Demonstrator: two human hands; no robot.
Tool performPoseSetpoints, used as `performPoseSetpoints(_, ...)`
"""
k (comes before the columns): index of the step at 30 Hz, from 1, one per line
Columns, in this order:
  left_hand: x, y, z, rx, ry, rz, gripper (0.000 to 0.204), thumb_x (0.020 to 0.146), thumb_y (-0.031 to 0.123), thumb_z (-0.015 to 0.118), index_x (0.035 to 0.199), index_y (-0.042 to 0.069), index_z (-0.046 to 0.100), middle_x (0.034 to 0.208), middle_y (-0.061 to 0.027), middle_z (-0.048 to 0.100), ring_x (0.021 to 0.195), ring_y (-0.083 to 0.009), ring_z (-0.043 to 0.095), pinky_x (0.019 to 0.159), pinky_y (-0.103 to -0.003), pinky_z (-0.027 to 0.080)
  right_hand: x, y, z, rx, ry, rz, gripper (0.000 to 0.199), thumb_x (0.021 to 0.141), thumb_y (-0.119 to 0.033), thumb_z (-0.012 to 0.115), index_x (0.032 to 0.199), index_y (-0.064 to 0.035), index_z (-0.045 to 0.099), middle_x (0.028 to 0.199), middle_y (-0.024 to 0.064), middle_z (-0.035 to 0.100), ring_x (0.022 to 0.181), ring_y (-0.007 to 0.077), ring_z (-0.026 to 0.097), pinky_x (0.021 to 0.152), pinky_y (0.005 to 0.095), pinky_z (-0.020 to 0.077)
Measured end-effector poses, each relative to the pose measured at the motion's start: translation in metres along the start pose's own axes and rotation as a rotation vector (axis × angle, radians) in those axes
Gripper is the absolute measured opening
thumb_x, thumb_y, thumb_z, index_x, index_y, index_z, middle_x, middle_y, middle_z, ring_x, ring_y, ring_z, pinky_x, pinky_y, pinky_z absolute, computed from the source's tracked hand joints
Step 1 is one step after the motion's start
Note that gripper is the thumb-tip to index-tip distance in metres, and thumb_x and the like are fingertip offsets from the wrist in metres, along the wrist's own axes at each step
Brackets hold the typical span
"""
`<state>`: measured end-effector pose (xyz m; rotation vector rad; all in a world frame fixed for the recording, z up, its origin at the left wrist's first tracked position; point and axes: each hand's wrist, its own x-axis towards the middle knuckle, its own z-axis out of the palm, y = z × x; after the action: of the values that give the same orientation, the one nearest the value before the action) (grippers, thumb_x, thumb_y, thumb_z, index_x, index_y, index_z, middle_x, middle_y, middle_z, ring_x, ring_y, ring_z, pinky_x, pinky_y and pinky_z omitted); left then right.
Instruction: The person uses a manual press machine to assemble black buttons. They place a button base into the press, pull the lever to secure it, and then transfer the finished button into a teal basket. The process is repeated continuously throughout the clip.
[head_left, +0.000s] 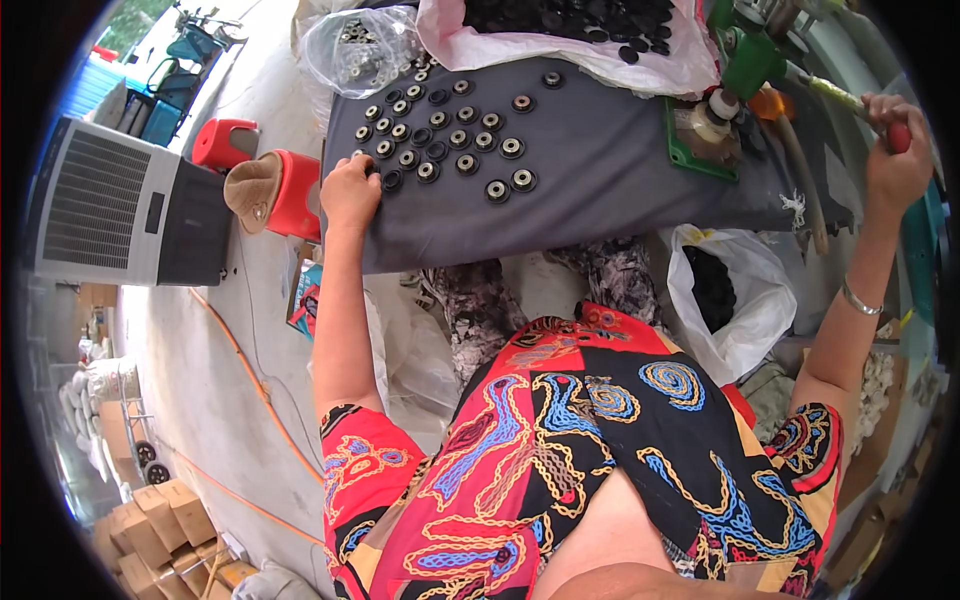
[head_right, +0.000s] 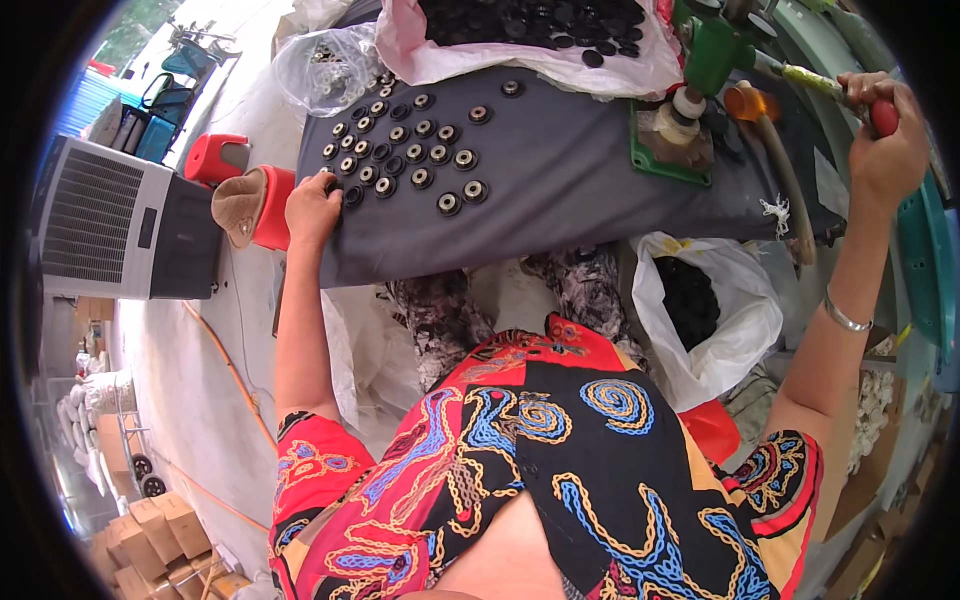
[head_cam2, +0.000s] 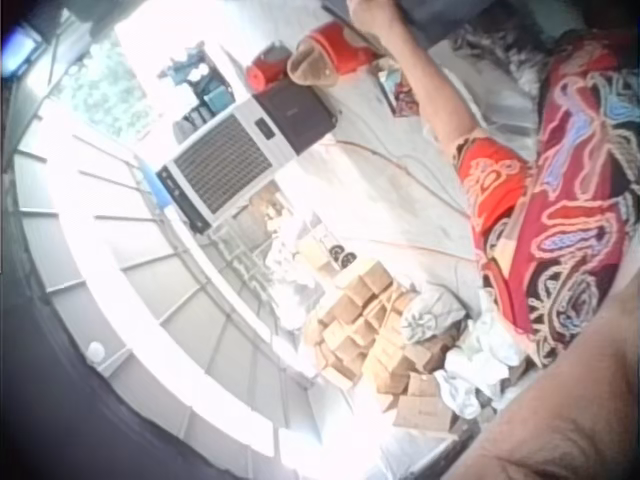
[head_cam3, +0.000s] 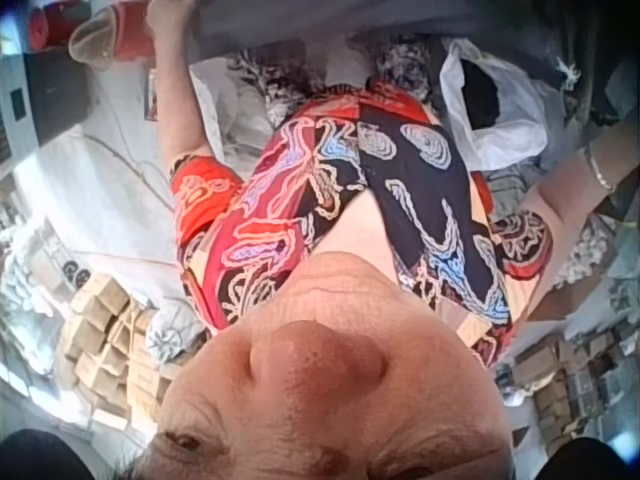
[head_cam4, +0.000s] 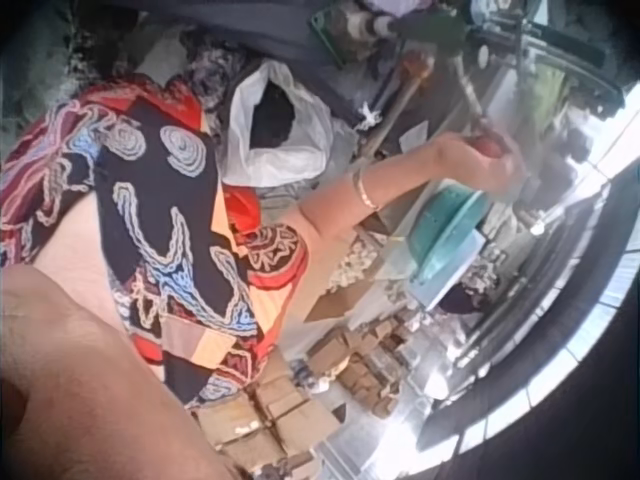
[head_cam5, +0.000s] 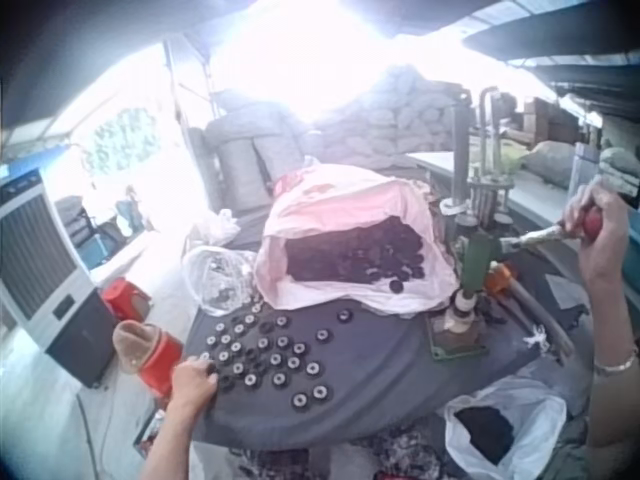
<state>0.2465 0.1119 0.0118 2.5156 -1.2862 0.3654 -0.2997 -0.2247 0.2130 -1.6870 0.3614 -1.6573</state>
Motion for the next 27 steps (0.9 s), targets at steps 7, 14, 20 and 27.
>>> performPoseSetpoints(7, 0.004, 0.001, -0.002, 0.039, -0.085, 0.007, 0.015, 0.074, 0.010, 0.069, 0.088, 0.004, 0.067, 0.095, -0.0150, 0.067, 0.086, -0.0345, 0.066, 0.078, -0.045, 0.053, 0.001, 0.002, -0.008, -0.129, -0.072, -0.057, 0.013, 0.093, -0.003, 0.041, 0.085, 0.0017, 0.050, 0.081, 0.0143, 0.051, 0.076, 0.0250, 0.053, 0.090, 0.0459, 0.0501)
performPoseSetpoints(14, 0.001, -0.006, -0.012, -0.090, -0.101, 0.156, 0.020, 0.071, 0.008, 0.066, 0.090, 0.005, 0.067, 0.099, -0.0178, 0.067, 0.091, -0.0371, 0.066, 0.083, -0.045, 0.053, -0.012, 0.006, 0.002, -0.395, -0.027, -0.179, 0.014, 0.096, -0.002, 0.038, 0.085, -0.0006, 0.047, 0.079, 0.0110, 0.047, 0.076, 0.0199, 0.049, 0.086, 0.0382, 0.0487)
performPoseSetpoints(20, 0.011, -0.007, -0.021, -0.049, -0.203, 0.090, 0.031, 0.070, 0.006, 0.065, 0.101, 0.004, 0.067, 0.101, -0.0193, 0.065, 0.095, -0.0380, 0.064, 0.086, -0.044, 0.052, 0.010, -0.037, 0.081, -0.385, 0.602, 0.319, 0.023, 0.089, -0.012, 0.041, 0.068, -0.0049, 0.047, 0.063, 0.0098, 0.048, 0.058, 0.0216, 0.050, 0.061, 0.0318, 0.0465)
performPoseSetpoints(27, -0.033, 0.071, -0.022, -0.722, 0.060, -0.023, 0.029, 0.070, -0.001, 0.068, 0.099, 0.002, 0.067, 0.096, -0.0161, 0.065, 0.087, -0.0344, 0.064, 0.080, -0.042, 0.052, 0.004, 0.000, -0.014, -0.022, -0.041, 0.007, 0.017, 0.094, -0.009, 0.044, 0.082, 0.0010, 0.051, 0.080, 0.0134, 0.052, 0.076, 0.0240, 0.052, 0.090, 0.0442, 0.0487)
